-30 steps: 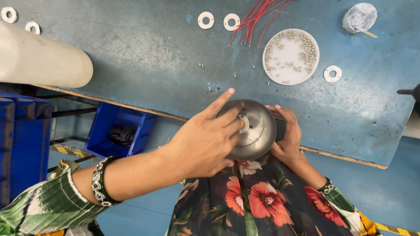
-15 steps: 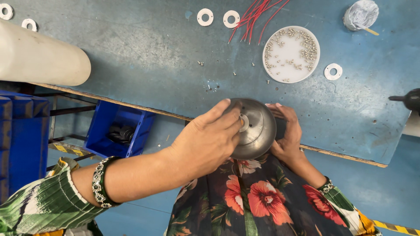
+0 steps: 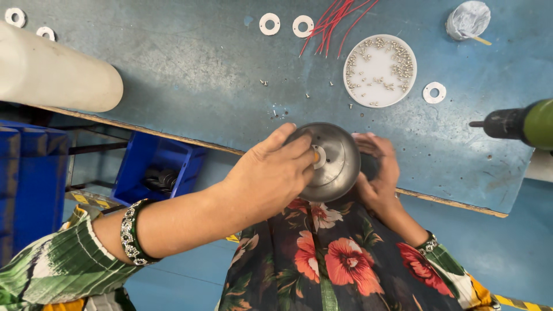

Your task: The person applies adhesive to a small LED component and attaches it to a metal housing. They then secure the assembly with a white plastic ring and use a green glue gun to apply adhesive around the ring. The process is repeated for a second unit.

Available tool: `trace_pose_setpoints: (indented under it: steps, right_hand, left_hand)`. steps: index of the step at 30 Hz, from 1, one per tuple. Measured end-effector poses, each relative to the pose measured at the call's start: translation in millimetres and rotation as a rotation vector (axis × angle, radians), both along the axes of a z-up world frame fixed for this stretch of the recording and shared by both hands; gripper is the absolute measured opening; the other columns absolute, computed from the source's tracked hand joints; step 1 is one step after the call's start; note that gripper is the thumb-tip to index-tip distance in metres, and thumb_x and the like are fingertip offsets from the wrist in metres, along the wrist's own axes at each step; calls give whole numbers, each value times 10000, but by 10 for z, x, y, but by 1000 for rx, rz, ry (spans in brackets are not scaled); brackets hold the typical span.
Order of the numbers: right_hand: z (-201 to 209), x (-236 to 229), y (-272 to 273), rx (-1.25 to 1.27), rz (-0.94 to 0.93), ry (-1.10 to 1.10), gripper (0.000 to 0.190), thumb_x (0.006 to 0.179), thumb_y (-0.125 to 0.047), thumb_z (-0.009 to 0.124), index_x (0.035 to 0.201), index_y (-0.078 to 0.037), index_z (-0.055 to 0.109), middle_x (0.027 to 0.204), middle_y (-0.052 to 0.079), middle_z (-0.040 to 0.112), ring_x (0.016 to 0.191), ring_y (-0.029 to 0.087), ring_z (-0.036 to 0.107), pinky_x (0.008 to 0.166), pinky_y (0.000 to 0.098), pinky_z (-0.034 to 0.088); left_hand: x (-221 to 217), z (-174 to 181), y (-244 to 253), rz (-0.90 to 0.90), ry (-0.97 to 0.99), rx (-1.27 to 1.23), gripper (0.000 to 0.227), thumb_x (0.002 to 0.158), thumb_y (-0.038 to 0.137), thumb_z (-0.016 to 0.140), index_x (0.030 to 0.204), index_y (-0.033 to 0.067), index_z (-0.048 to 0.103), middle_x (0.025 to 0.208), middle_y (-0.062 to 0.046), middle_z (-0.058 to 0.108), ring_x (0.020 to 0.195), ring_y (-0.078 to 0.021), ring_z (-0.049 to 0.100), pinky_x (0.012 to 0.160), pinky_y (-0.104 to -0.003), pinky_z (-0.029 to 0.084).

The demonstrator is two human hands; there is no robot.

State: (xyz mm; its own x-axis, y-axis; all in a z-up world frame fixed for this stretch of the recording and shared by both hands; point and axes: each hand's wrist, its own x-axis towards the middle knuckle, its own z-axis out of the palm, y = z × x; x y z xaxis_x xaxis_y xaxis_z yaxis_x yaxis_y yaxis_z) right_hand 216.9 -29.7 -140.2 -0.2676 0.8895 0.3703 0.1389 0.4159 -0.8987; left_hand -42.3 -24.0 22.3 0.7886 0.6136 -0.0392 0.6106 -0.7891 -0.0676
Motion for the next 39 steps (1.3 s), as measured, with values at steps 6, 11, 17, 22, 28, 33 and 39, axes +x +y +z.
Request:
trace_pose_setpoints:
  steps: [6,11,17,22,28,33,39]
  right_hand:
    - [827,46,2,666,-127,-241,523,960,-509,590,1250,-74,579,1212,65,651,1234,313,615,1023,455,506]
    - [1508,-182,101,564,225,-831,496,773,-441,789,1097,-70,728,1174,29,699,1256,219,578,1068,591,250]
    - [1646,-352,323,494,521,-1054,519,675,-418,816,983,-8,736,1144,108,702,1273,262,545,1147,620,240]
    - [1684,-410,349,460,565,-1109,513,574,-371,807,948,-25,746,1165,112,711,1236,270,553,1108,634,253]
    - [1692,-415,386,478,592,-1106,365,646,-299,747,873,-13,749,1136,130,715,1201,263,570,1097,629,302]
    - [1702,-431,434,472,625,-1090,351,646,-291,725,850,-7,749,1111,140,722,1180,270,582,1068,634,321]
    - [1720,-455,444,428,658,-1092,330,648,-294,739,809,-7,754,1066,136,725,1142,269,595,1054,659,325]
  left_hand:
    - [-9,-53,-41,39,-30,8,260,805,233,629,1022,147,744,1137,-25,672,1307,-233,510,1177,-475,236]
    - [-1,-82,-57,54,-39,55,285,816,242,620,1047,131,746,1103,-13,671,1236,-209,551,1176,-457,258]
    - [20,-138,-68,88,-94,23,307,797,228,607,1037,107,755,1097,-25,682,1127,-196,594,1175,-448,279]
    - [10,-136,-53,63,-58,-12,305,779,232,609,986,77,770,1081,-37,695,1085,-196,605,1190,-444,257]
    - [4,-77,-22,36,-43,-23,262,763,240,609,877,91,793,1044,-59,708,1059,-211,619,1199,-442,230]
    - [9,-39,3,21,11,-40,257,756,245,611,854,97,797,982,-63,698,1054,-218,619,1201,-450,208]
    - [28,-50,26,15,7,-70,258,754,248,623,866,101,803,975,-56,695,1059,-221,615,1199,-459,207]
